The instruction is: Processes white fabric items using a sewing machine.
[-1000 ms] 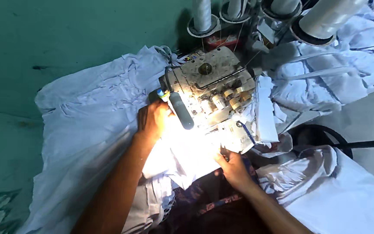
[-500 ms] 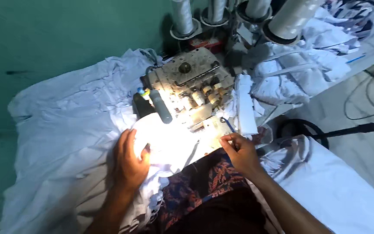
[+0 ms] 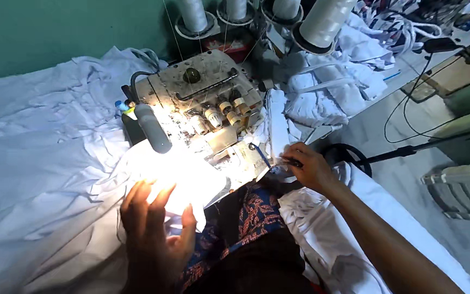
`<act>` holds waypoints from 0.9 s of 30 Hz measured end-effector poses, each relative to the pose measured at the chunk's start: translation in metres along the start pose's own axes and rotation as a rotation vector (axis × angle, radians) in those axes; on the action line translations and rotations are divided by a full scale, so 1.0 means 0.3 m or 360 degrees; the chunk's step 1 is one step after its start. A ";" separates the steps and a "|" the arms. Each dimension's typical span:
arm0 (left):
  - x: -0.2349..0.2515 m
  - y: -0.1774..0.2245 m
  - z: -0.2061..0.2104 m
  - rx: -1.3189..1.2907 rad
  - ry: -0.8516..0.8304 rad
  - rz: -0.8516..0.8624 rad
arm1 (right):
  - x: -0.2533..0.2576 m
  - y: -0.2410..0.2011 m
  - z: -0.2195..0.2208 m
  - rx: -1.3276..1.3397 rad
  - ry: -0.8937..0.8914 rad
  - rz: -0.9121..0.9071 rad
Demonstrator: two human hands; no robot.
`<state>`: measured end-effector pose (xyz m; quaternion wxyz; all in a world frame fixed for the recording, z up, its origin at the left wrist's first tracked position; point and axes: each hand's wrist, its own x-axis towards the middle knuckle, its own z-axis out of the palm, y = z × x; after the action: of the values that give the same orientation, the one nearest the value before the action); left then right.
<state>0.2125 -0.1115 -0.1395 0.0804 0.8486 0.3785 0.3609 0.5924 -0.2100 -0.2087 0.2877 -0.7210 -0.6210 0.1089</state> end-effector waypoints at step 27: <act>0.202 0.301 0.550 -0.2018 -0.1202 -0.1137 | 0.019 -0.213 -0.135 -0.0281 0.0364 -0.0198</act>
<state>0.4037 -0.1096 -0.1890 0.7770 0.5345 0.2974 0.1487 0.5612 -0.2119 -0.1396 0.2981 -0.7113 -0.6348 -0.0468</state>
